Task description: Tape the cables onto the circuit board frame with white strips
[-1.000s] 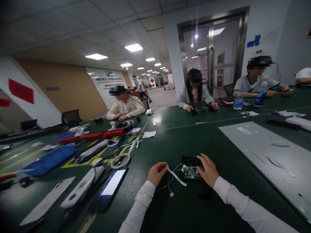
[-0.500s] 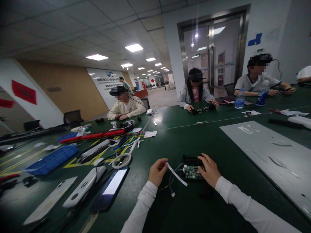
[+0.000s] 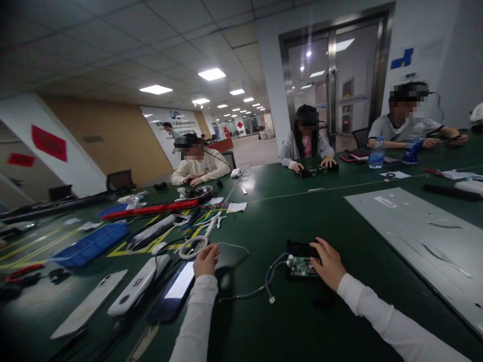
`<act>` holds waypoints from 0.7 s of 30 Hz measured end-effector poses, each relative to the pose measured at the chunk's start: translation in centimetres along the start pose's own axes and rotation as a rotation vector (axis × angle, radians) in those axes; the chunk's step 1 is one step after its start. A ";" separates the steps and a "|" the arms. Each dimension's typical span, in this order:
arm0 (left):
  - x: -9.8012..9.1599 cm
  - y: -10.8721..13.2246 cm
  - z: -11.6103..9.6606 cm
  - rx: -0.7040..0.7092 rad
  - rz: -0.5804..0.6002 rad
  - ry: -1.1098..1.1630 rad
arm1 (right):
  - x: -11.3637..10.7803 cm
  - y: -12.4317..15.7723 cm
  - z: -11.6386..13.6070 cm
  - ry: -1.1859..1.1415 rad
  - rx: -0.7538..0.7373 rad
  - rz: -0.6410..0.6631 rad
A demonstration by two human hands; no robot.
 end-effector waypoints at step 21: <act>-4.0 -1.3 2.4 -0.189 -0.270 0.225 | 0.2 0.0 -0.1 0.007 -0.001 0.010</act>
Point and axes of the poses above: each hand's wrist, its own y-axis away from the middle knuckle, its own x-axis out of the palm, z = x × y, the point moved 9 cm from there along -y, towards the middle knuckle, and after that the axes turned 11 degrees about y, right-handed, at the moved point
